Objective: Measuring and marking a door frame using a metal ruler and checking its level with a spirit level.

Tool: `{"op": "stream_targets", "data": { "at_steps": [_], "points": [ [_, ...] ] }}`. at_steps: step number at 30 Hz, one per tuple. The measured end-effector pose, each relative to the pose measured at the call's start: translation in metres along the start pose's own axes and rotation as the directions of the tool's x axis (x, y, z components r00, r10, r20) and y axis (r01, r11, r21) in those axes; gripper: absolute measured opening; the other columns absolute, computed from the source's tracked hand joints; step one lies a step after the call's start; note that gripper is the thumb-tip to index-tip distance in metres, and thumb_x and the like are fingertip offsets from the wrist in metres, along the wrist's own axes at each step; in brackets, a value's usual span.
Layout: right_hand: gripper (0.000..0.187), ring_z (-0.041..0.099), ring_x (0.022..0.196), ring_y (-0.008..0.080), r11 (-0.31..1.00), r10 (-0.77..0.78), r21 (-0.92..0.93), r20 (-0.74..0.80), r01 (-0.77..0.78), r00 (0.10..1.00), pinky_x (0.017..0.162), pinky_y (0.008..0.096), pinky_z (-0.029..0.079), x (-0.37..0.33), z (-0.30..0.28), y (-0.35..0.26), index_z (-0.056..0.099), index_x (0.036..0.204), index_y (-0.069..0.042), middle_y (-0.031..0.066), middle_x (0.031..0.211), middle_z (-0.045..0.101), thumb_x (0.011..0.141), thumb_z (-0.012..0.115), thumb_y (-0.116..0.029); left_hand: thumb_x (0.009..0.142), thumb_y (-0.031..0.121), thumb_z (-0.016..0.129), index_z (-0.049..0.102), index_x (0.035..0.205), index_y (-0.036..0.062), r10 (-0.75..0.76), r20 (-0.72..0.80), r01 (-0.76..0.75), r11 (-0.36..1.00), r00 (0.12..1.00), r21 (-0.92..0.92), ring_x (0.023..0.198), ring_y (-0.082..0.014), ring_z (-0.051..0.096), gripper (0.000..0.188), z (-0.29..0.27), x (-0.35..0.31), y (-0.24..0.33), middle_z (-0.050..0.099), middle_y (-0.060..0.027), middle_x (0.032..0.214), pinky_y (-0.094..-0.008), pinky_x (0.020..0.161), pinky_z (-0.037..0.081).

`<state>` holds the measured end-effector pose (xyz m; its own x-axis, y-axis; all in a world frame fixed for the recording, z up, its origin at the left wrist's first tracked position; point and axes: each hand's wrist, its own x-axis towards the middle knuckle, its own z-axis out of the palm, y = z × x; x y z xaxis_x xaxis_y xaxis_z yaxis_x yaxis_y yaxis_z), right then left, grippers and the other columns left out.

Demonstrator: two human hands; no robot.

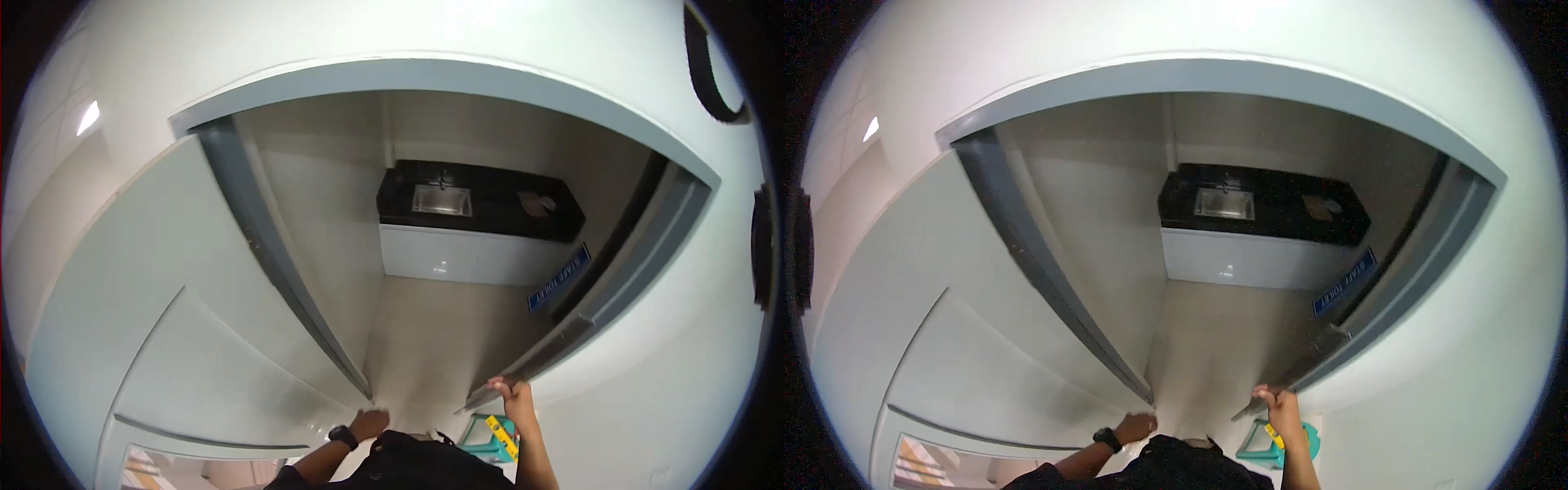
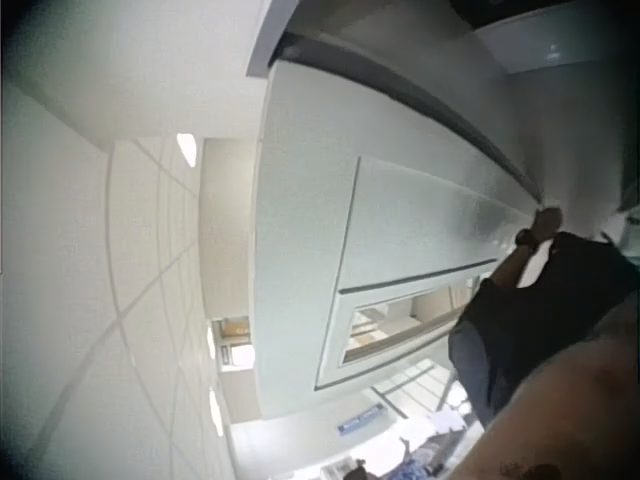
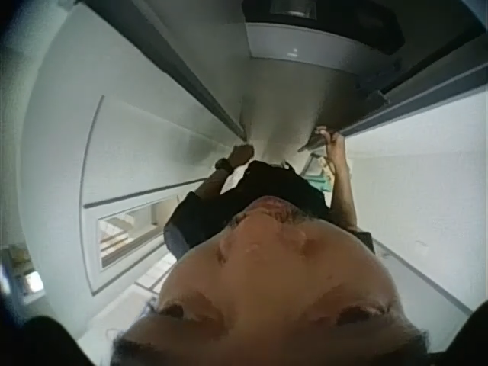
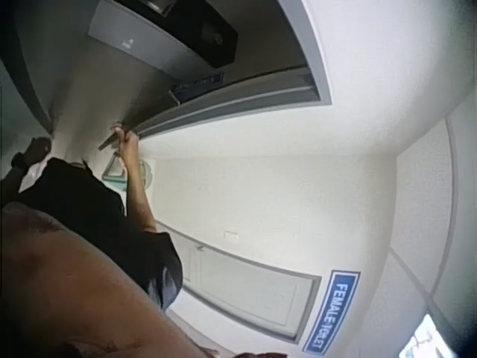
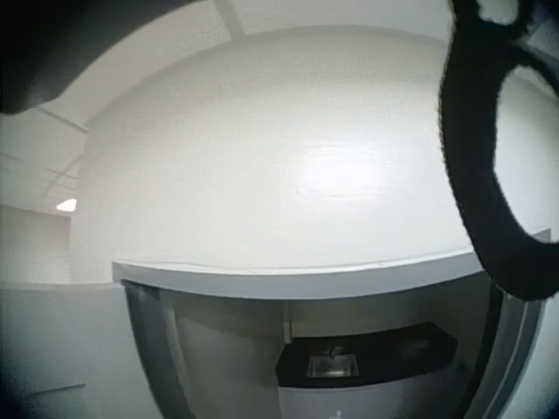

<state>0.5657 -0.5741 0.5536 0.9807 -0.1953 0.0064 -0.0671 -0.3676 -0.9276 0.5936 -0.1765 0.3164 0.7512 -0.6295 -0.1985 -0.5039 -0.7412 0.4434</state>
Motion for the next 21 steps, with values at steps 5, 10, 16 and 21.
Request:
{"op": "stream_targets", "data": {
  "at_steps": [5, 10, 16, 21],
  "points": [
    [0.032, 0.074, 0.088, 0.0306, 0.997, -0.006, -0.073, -0.023, 0.004, 1.000, 0.081, 0.0380, 0.056, 0.018, -0.025, -0.048, 0.074, 0.102, 0.002, 0.0121, 0.109, 0.078, 0.104, 0.063, -0.028, 0.092, 0.004, 0.067, 0.066, 0.107, 0.0023, 0.210, -0.705, -0.416, 0.900, 0.678, -0.131, 0.095, -0.0375, 0.066, 0.015, -0.283, 0.094, 0.175, 0.071, -0.0166, 0.107, -0.0477, 0.085, 0.050],
    [0.026, 0.070, 0.074, 0.0241, 0.938, -0.347, -0.010, -0.069, 0.347, 0.935, 0.071, 0.0368, 0.052, 0.037, -0.058, -0.087, 0.068, 0.122, -0.002, 0.0132, 0.097, 0.078, 0.103, 0.061, -0.019, 0.083, 0.007, 0.078, 0.062, 0.124, 0.0068, 0.617, -0.723, -0.564, 0.732, 0.311, 0.382, 0.114, -0.0325, 0.062, 0.044, -0.415, 0.126, 0.292, 0.069, -0.0103, 0.119, -0.0467, 0.103, 0.041],
    [0.018, 0.067, 0.075, 0.0232, 0.919, -0.388, 0.035, -0.099, 0.393, 0.916, 0.071, 0.0354, 0.051, 0.043, -0.099, -0.124, 0.061, 0.117, -0.003, 0.0112, 0.085, 0.075, 0.104, 0.058, -0.015, 0.080, 0.023, 0.083, 0.064, 0.133, 0.0151, 0.814, -0.581, -0.451, 0.517, -0.002, 0.727, 0.129, -0.0320, 0.056, 0.057, -0.508, 0.150, 0.401, 0.059, -0.0104, 0.142, -0.0528, 0.112, 0.032],
    [0.019, 0.066, 0.077, 0.0213, 0.859, -0.484, 0.113, -0.141, 0.500, 0.864, 0.077, 0.0351, 0.051, 0.065, -0.125, -0.133, 0.056, 0.102, -0.005, 0.0083, 0.078, 0.068, 0.107, 0.055, -0.022, 0.085, 0.044, 0.078, 0.063, 0.139, 0.0229, 0.904, -0.423, -0.255, 0.394, -0.067, 0.883, 0.136, -0.0302, 0.052, 0.060, -0.544, 0.174, 0.451, 0.054, -0.0069, 0.146, -0.0529, 0.119, 0.022]
  ]
}}
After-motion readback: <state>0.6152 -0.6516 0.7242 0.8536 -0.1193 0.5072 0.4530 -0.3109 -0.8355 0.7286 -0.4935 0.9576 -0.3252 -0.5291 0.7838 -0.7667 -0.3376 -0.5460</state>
